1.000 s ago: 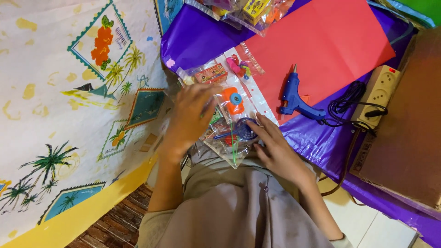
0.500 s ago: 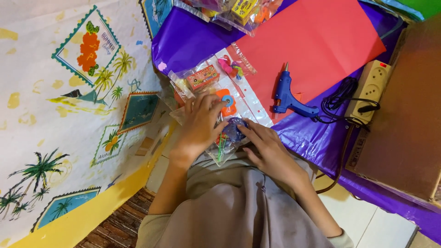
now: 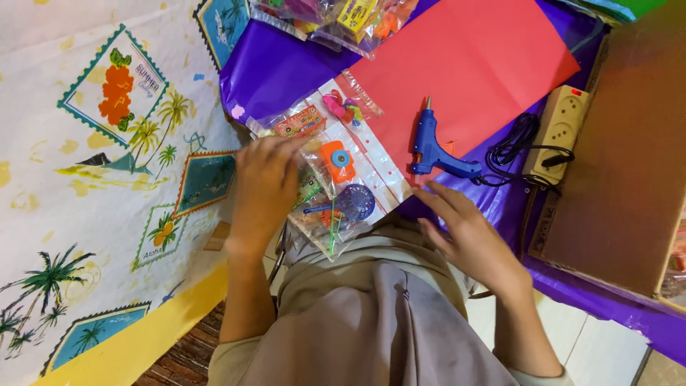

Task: Using a hot glue gun to attach small packaged toys onto a red display sheet.

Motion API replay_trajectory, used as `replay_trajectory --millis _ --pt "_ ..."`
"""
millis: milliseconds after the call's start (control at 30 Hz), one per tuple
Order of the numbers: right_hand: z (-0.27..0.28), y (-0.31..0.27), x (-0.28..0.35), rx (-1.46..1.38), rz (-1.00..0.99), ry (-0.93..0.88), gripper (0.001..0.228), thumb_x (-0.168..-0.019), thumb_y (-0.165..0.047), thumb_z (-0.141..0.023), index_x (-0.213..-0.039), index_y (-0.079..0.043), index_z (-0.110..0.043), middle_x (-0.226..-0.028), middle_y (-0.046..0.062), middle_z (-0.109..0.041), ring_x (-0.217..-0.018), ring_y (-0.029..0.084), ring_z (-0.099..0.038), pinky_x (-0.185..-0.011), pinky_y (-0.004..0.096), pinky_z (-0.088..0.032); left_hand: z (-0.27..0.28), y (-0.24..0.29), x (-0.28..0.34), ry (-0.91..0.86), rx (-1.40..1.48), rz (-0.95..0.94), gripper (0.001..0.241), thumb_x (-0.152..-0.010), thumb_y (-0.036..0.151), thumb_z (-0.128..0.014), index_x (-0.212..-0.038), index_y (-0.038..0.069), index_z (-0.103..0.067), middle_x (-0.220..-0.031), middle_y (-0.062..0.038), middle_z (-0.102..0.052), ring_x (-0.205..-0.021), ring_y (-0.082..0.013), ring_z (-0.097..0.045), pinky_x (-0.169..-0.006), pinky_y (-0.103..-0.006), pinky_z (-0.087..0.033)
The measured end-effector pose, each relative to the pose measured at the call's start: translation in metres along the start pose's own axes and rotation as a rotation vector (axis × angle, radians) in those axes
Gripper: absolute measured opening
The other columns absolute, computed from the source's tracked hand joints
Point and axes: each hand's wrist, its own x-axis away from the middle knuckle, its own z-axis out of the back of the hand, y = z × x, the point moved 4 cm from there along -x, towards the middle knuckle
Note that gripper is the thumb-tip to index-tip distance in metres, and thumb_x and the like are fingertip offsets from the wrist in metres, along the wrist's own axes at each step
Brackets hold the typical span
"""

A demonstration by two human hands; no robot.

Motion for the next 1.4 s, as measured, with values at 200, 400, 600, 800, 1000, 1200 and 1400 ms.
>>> replay_trajectory --millis 200,400,600,800,1000,1200,1400 --pt "0.033 0.007 0.016 0.158 -0.012 0.08 0.045 -0.091 -0.016 -0.069 -0.135 -0.009 -0.065 -0.135 0.021 -0.063 -0.12 0.04 -0.064 -0.097 0.047 -0.052 0.028 0.028 -0.03 -0.039 0.017 0.03 0.026 -0.11 0.012 -0.051 -0.129 0.015 -0.069 -0.105 -0.003 -0.063 -0.104 -0.0238 -0.063 -0.097 -0.0416 -0.041" --pt "0.075 -0.006 0.033 0.128 -0.133 0.123 0.052 -0.086 -0.01 -0.069 -0.137 -0.002 -0.06 -0.144 0.019 -0.058 -0.118 0.035 -0.063 -0.092 0.043 -0.052 0.02 0.077 -0.06 -0.055 0.035 -0.219 0.028 -0.09 0.003 -0.063 -0.118 0.002 -0.068 -0.111 -0.009 -0.066 -0.103 -0.0279 -0.058 -0.098 -0.0422 -0.04" --pt "0.113 0.0 0.059 0.196 -0.134 0.224 0.052 -0.085 -0.006 -0.07 -0.135 0.002 -0.06 -0.142 0.023 -0.059 -0.119 0.037 -0.064 -0.092 0.042 -0.053 -0.031 0.133 -0.076 -0.237 0.265 -0.512 0.033 -0.088 0.002 -0.062 -0.121 0.0 -0.067 -0.114 -0.014 -0.06 -0.104 -0.0311 -0.06 -0.095 -0.0434 -0.047" --pt "0.155 0.014 0.092 0.325 -0.211 0.306 0.058 -0.084 -0.002 -0.069 -0.141 0.001 -0.057 -0.15 0.022 -0.055 -0.132 0.041 -0.058 -0.102 0.048 -0.05 -0.077 0.203 -0.096 -0.41 0.246 -0.756 0.053 -0.091 0.017 -0.068 -0.139 0.001 -0.052 -0.142 -0.021 -0.049 -0.124 -0.036 -0.054 -0.103 -0.0434 -0.043" --pt "0.194 0.03 0.127 0.61 -0.348 0.521 0.046 -0.095 0.005 -0.074 -0.141 0.002 -0.071 -0.126 0.016 -0.076 -0.086 0.027 -0.07 -0.099 0.041 -0.058 -0.103 0.268 -0.112 -0.388 0.26 -0.985 0.073 -0.082 0.022 -0.08 -0.145 0.002 -0.049 -0.153 -0.021 -0.042 -0.138 -0.0335 -0.047 -0.108 -0.0414 -0.039" --pt "0.226 0.068 0.15 0.606 -0.544 0.54 0.038 -0.093 0.002 -0.072 -0.131 0.003 -0.075 -0.11 0.017 -0.078 -0.073 0.027 -0.068 -0.06 0.037 -0.05 -0.148 0.309 -0.118 -0.446 0.228 -1.127 0.093 -0.082 0.037 -0.086 -0.156 0.008 -0.037 -0.162 -0.016 -0.033 -0.153 -0.0325 -0.029 -0.126 -0.0457 -0.028" --pt "0.234 0.12 0.146 0.508 -0.651 0.262 0.039 -0.093 -0.022 -0.065 -0.128 -0.007 -0.07 -0.097 0.013 -0.076 -0.075 0.034 -0.073 -0.059 0.043 -0.054 -0.169 0.327 -0.114 -0.419 0.317 -1.209 0.072 -0.072 0.032 -0.086 -0.133 0.009 -0.055 -0.139 -0.015 -0.053 -0.143 -0.0331 -0.039 -0.123 -0.0507 -0.027"
